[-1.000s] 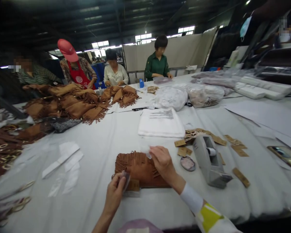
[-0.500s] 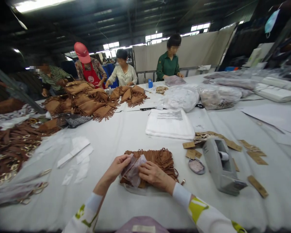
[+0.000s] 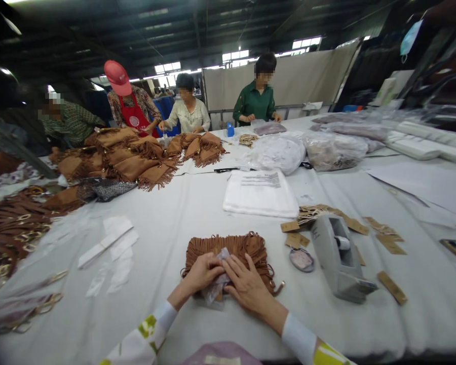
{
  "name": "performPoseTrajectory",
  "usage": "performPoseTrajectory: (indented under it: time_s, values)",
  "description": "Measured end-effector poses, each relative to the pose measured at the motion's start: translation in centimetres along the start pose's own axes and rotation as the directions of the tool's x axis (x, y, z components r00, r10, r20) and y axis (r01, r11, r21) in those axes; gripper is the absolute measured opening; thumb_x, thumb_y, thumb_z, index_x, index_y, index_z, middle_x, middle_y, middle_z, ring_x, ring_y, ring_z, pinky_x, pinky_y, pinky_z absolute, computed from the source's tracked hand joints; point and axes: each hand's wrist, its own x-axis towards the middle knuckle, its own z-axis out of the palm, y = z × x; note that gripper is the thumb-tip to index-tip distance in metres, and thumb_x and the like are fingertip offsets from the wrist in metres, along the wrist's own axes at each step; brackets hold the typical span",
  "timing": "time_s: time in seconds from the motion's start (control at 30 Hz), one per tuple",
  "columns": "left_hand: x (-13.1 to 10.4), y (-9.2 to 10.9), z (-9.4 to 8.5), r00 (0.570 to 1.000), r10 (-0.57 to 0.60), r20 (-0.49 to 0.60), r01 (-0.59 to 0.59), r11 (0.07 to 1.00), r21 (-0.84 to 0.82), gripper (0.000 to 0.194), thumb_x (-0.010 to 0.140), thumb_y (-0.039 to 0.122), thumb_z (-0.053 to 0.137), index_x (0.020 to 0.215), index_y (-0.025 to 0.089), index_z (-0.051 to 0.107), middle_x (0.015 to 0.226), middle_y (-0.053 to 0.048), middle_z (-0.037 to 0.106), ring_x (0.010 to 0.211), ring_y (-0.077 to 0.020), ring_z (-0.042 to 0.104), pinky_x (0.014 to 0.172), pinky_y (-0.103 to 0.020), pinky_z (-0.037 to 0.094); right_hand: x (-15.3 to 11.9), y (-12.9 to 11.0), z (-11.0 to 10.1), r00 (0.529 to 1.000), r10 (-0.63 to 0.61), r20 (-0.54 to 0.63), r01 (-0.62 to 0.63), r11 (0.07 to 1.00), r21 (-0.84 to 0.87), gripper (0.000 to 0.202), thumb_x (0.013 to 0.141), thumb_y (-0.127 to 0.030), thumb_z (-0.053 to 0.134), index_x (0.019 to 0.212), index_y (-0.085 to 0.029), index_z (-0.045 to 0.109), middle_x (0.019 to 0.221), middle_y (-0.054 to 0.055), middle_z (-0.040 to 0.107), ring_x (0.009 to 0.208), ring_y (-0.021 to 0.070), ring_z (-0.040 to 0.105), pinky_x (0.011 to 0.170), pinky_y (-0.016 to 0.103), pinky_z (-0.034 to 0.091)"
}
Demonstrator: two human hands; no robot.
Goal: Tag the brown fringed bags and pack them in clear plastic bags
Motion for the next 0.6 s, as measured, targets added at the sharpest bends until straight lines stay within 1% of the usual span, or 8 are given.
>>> performPoseTrajectory:
  time_s: [0.07,0.17,0.23,0.3,0.4,0.47,0.5,0.6]
  values:
    - [-0.5,0.1,-0.6,0.995,-0.002,-0.102,0.004,1.0,0.012,0.026,0.088,0.035,0.049,0.088,0.02,0.07,0.091,-0.006,0.065,0.089,-0.0186,0.057,0.084,-0.034,0.045,-0.3,0.0,1.0,0.999,0.007,0.031,-0.006,0.999,-0.038,0.055,0.093,-0.031,0.05,0.144,-0.016,0.036,0.139,0.014,0.051,0.129,0.0289,0.043,0.106,0.056,0.03]
    - [-1.5,-0.2,-1.9,0.968,0.026,-0.25,-0.024,1.0,0.01,0.031,0.092,0.035,0.043,0.11,0.02,0.064,0.117,-0.009,0.063,0.112,-0.0208,0.054,0.101,-0.041,0.041,-0.7,0.0,1.8,0.998,0.026,0.052,-0.024,0.999,-0.024,0.055,0.092,-0.03,0.053,0.142,-0.015,0.038,0.139,0.015,0.051,0.131,0.0302,0.042,0.105,0.057,0.032]
    - [-2.2,-0.7,-2.8,0.957,0.036,-0.287,-0.039,0.999,-0.005,0.034,0.093,0.036,0.041,0.116,0.02,0.062,0.123,-0.009,0.062,0.118,-0.0206,0.053,0.106,-0.042,0.039,-0.9,0.1,1.9,0.998,0.035,0.052,-0.035,0.999,0.0,0.053,0.091,-0.029,0.054,0.141,-0.016,0.04,0.138,0.015,0.052,0.13,0.0306,0.043,0.104,0.058,0.034]
    - [-3.0,-1.2,-3.6,0.95,0.005,-0.312,-0.018,0.999,-0.036,0.036,0.095,0.037,0.038,0.116,0.021,0.062,0.123,-0.008,0.063,0.118,-0.0201,0.054,0.107,-0.041,0.04,-0.9,0.3,1.9,0.998,0.04,0.047,-0.041,0.999,0.023,0.048,0.092,-0.028,0.052,0.139,-0.017,0.043,0.136,0.014,0.054,0.129,0.0301,0.045,0.103,0.058,0.035]
    - [-4.5,-1.9,-4.6,0.917,-0.057,-0.395,0.044,0.998,-0.042,0.036,0.094,0.041,0.042,0.117,0.021,0.062,0.122,-0.008,0.063,0.118,-0.0211,0.054,0.105,-0.041,0.042,-1.1,0.7,2.0,0.999,0.04,-0.023,-0.039,0.997,0.065,0.041,0.094,-0.021,0.048,0.135,-0.019,0.047,0.13,0.013,0.059,0.127,0.0271,0.048,0.105,0.058,0.034]
    - [-5.9,-2.4,-4.7,0.911,-0.044,-0.41,0.062,0.998,0.031,0.037,0.09,0.043,0.05,0.12,0.023,0.059,0.128,-0.009,0.059,0.122,-0.0232,0.051,0.106,-0.044,0.041,-1.3,0.9,1.9,0.994,0.021,-0.111,-0.011,0.996,0.085,0.037,0.094,-0.016,0.048,0.131,-0.02,0.051,0.121,0.011,0.065,0.126,0.0252,0.049,0.108,0.058,0.028]
    - [-6.7,-2.6,-4.6,0.92,-0.021,-0.392,0.059,0.995,0.086,0.04,0.087,0.043,0.055,0.123,0.024,0.058,0.132,-0.01,0.056,0.125,-0.0247,0.048,0.107,-0.046,0.04,-1.5,0.9,1.7,0.988,-0.003,-0.153,0.017,0.996,0.09,0.036,0.094,-0.013,0.048,0.129,-0.02,0.053,0.117,0.01,0.067,0.125,0.0243,0.05,0.11,0.059,0.025]
    - [-9.1,-3.2,-3.8,0.957,0.056,-0.284,0.01,0.974,0.228,0.047,0.081,0.043,0.064,0.125,0.027,0.056,0.138,-0.01,0.05,0.128,-0.0293,0.043,0.106,-0.053,0.039,-2.1,0.1,0.6,0.962,-0.117,-0.246,0.146,0.984,0.1,0.034,0.092,-0.006,0.048,0.124,-0.017,0.056,0.106,0.007,0.071,0.12,0.0211,0.054,0.113,0.056,0.018]
